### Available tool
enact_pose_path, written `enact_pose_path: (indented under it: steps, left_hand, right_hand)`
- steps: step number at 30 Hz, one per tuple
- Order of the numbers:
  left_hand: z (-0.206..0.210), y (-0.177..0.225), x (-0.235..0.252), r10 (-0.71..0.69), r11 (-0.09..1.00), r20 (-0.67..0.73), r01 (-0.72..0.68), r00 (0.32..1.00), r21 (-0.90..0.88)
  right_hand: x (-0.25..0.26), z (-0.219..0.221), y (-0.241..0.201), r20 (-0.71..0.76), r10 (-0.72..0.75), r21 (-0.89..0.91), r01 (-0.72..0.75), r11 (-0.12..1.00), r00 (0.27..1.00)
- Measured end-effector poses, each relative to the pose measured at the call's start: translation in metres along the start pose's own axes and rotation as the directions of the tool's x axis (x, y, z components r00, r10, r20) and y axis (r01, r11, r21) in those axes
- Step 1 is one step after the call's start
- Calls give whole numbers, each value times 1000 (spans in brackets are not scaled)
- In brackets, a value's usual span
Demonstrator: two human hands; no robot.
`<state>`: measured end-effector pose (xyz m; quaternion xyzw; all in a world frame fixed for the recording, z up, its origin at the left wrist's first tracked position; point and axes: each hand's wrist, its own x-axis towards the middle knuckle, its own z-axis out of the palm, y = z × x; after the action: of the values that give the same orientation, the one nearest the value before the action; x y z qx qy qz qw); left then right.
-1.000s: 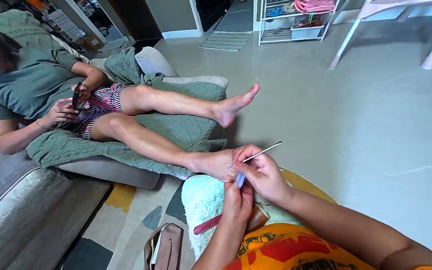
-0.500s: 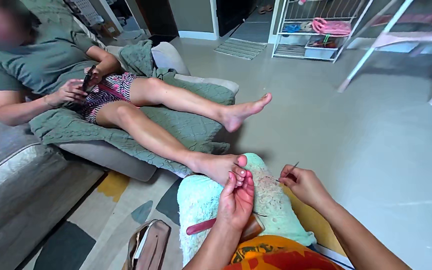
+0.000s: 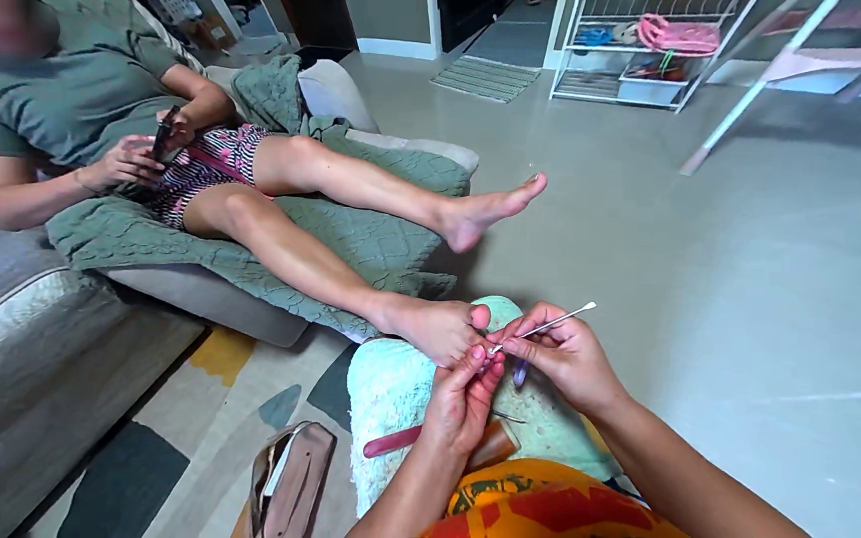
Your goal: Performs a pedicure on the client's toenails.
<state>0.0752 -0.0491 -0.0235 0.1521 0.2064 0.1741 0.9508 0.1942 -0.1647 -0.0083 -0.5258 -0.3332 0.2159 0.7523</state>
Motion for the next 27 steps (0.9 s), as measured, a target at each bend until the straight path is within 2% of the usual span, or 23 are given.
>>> enact_pose_path:
  steps: [13,27]
  left_hand:
    - [0,-1,1,9,1000,-1,-9,1000,17]
    - [3,-2,1,17,1000,-25,-17,1000,6]
  right_hand:
    - [-3,5,10,-54,-30,14,31,999,998]
    - [-8,13,12,-134,30,156,-9,988,991]
